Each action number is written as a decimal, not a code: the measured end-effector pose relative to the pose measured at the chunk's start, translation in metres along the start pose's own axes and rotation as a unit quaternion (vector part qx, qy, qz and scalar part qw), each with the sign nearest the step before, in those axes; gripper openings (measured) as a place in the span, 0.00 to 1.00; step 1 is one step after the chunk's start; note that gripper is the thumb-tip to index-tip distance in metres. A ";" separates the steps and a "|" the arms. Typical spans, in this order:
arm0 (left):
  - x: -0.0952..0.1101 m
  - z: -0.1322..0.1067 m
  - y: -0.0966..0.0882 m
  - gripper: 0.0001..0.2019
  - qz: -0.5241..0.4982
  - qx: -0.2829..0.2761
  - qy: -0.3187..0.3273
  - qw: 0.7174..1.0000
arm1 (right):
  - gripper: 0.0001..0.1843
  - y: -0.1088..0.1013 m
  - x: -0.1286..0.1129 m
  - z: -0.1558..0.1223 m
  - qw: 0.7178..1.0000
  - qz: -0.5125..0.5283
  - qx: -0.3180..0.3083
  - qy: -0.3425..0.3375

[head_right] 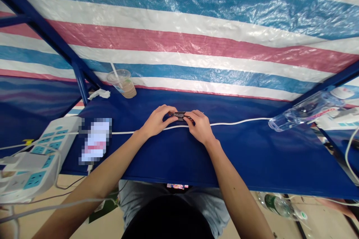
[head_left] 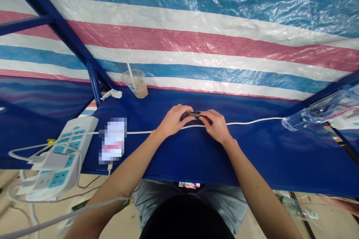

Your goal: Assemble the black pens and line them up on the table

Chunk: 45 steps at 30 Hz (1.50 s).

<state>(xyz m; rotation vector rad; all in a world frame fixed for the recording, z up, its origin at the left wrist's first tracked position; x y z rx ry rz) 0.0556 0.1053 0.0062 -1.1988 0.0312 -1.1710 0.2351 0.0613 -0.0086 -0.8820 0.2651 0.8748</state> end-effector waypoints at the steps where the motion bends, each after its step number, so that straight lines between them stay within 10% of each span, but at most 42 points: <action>1: 0.002 0.000 0.000 0.13 -0.002 -0.003 0.004 1.000 | 0.08 0.000 0.000 0.000 1.000 0.000 0.001 -0.001; 45: 0.000 0.002 0.004 0.12 -0.004 -0.028 -0.012 1.000 | 0.12 0.004 -0.005 0.001 0.999 -0.029 -0.028 -0.025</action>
Point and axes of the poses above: each hand's wrist, its own z-axis towards the middle knuckle, its own y-axis out of the palm, x = y × z, the point moved 7 cm from there along z, towards the middle knuckle, and after that the axes turned 3 degrees about x, right-handed, at the moved point
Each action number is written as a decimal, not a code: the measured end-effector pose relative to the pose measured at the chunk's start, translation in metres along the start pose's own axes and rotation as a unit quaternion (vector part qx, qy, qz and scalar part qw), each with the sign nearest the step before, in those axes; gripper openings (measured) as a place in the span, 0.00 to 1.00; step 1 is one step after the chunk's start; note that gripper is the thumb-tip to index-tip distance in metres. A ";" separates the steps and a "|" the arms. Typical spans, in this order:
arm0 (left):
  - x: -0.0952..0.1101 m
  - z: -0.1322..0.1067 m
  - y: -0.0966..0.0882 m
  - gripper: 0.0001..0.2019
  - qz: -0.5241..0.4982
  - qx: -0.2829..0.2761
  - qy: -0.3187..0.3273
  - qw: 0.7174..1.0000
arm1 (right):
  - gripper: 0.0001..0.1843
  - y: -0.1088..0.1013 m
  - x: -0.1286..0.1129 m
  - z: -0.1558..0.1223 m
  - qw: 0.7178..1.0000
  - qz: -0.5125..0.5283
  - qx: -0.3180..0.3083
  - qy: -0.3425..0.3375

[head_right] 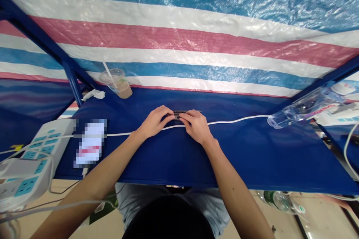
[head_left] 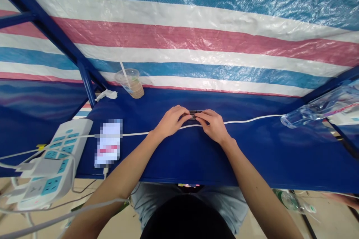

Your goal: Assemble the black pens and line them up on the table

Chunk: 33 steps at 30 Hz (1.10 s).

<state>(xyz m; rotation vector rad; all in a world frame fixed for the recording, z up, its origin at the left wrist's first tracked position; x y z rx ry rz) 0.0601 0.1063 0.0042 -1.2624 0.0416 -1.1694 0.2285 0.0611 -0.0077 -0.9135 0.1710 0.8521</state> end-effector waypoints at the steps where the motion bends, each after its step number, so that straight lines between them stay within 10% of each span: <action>1: 0.000 0.000 0.001 0.12 -0.002 0.001 0.005 1.000 | 0.12 -0.001 0.000 0.000 1.000 0.002 0.000 0.002; 33: -0.005 0.001 -0.001 0.17 0.005 0.008 0.020 1.000 | 0.12 0.005 0.002 0.000 1.000 -0.015 -0.010 -0.004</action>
Point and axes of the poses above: each hand's wrist, its own z-axis towards the middle knuckle, its own y-axis out of the palm, x = y × z, the point moved 7 cm from there along z, towards the middle knuckle, and after that the axes turned 3 degrees about x, right-handed, at the moved point
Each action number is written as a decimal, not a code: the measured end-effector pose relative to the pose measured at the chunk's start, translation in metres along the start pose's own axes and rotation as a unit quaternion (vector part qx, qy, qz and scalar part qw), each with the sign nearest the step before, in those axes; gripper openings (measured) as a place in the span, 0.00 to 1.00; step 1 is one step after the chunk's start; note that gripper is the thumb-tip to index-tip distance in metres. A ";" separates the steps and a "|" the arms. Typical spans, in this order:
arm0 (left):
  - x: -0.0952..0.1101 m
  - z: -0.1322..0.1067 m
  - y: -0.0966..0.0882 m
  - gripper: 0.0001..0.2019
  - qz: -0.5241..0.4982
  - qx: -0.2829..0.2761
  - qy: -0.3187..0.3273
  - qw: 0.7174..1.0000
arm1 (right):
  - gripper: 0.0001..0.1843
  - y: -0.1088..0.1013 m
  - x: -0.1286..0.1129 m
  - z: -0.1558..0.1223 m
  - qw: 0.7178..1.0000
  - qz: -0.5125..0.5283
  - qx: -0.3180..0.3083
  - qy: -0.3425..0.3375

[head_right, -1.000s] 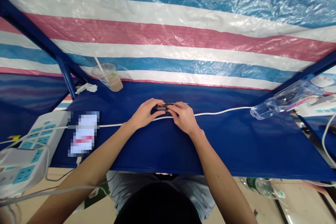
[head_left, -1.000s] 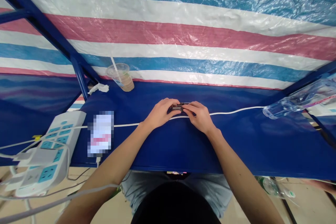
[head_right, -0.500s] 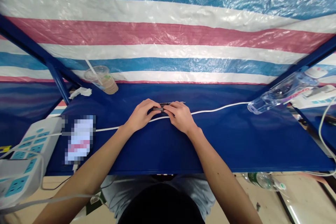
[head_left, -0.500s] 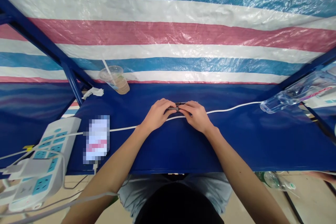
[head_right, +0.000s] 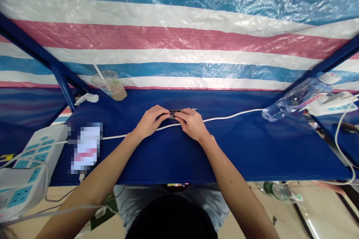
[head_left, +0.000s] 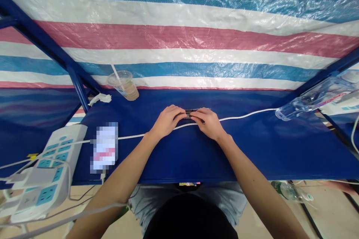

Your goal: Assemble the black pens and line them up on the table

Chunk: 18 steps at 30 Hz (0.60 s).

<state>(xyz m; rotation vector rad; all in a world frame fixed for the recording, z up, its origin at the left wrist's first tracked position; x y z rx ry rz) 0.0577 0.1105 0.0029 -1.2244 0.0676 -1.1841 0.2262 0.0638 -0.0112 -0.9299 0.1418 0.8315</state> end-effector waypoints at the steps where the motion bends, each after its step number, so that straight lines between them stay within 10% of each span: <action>1: 0.000 0.000 0.001 0.18 0.003 -0.008 -0.005 1.000 | 0.12 0.000 0.000 0.000 1.000 0.000 0.000 0.001; 18: -0.002 -0.001 0.002 0.21 0.026 -0.011 -0.009 1.000 | 0.14 -0.012 0.000 0.001 0.999 -0.001 0.038 0.021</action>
Point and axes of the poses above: each hand's wrist, its own z-axis towards the middle knuckle, its own y-axis out of the palm, x = y × z, the point moved 7 cm from there along z, towards the middle knuckle, and after that the axes turned 3 degrees about x, right-handed, at the moved point
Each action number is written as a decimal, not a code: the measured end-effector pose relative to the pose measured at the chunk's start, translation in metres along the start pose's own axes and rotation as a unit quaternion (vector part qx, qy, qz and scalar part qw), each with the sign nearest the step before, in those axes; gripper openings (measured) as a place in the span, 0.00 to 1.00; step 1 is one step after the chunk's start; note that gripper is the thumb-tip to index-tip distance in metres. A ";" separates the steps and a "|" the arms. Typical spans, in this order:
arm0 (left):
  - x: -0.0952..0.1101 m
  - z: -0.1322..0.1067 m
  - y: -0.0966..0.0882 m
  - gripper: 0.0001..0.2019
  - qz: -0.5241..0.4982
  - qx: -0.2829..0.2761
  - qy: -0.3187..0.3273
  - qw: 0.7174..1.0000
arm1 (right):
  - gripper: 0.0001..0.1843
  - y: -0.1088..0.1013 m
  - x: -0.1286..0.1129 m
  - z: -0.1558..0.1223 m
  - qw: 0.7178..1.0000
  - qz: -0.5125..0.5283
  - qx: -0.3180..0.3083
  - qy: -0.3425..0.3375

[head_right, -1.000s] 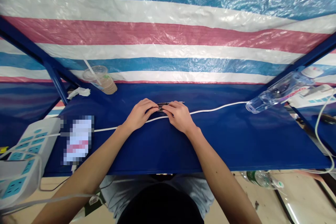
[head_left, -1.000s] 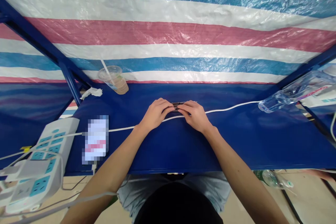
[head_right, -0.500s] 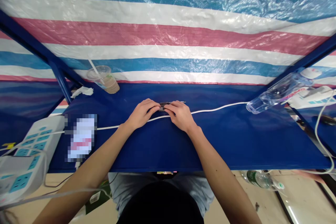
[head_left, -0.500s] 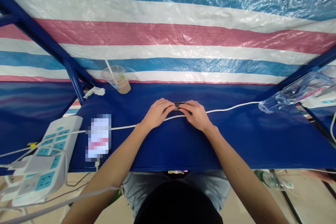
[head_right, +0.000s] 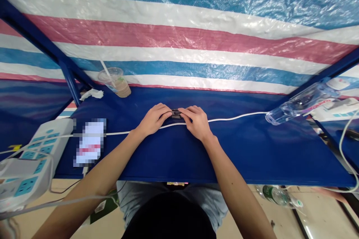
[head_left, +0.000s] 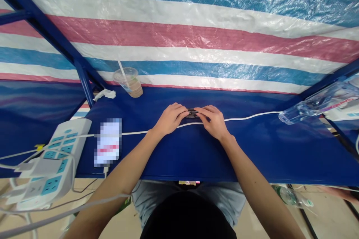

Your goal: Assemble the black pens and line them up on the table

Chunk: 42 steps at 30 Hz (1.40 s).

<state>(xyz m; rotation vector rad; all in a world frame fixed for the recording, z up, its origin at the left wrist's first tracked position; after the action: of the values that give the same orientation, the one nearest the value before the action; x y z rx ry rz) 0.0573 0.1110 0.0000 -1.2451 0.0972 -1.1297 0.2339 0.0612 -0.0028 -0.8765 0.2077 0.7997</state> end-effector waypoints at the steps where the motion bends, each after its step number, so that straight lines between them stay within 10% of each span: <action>1: -0.001 0.000 -0.002 0.21 0.003 0.008 -0.003 1.000 | 0.14 -0.002 0.001 0.000 1.000 -0.007 0.008 0.001; 9: -0.011 0.000 -0.012 0.17 0.010 0.075 -0.034 0.997 | 0.12 -0.021 0.018 0.001 0.994 -0.078 0.073 0.025; 26: 0.008 0.000 0.006 0.20 0.001 -0.023 0.045 0.999 | 0.08 0.007 -0.005 -0.002 0.998 0.028 0.014 -0.050; 42: 0.003 0.002 -0.006 0.23 0.031 0.030 -0.026 0.999 | 0.02 0.001 0.005 -0.001 1.000 0.015 0.021 -0.009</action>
<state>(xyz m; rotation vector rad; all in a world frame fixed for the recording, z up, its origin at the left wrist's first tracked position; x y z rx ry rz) 0.0559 0.1108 0.0070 -1.2102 0.0615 -1.0397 0.2370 0.0632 -0.0062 -0.8285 0.2217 0.8272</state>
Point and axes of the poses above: each hand's wrist, its own z-axis towards the middle knuckle, its own y-axis out of the palm, x = y × z, the point moved 7 cm from there along z, towards the middle knuckle, and after that the axes turned 3 degrees about x, right-handed, at the moved point
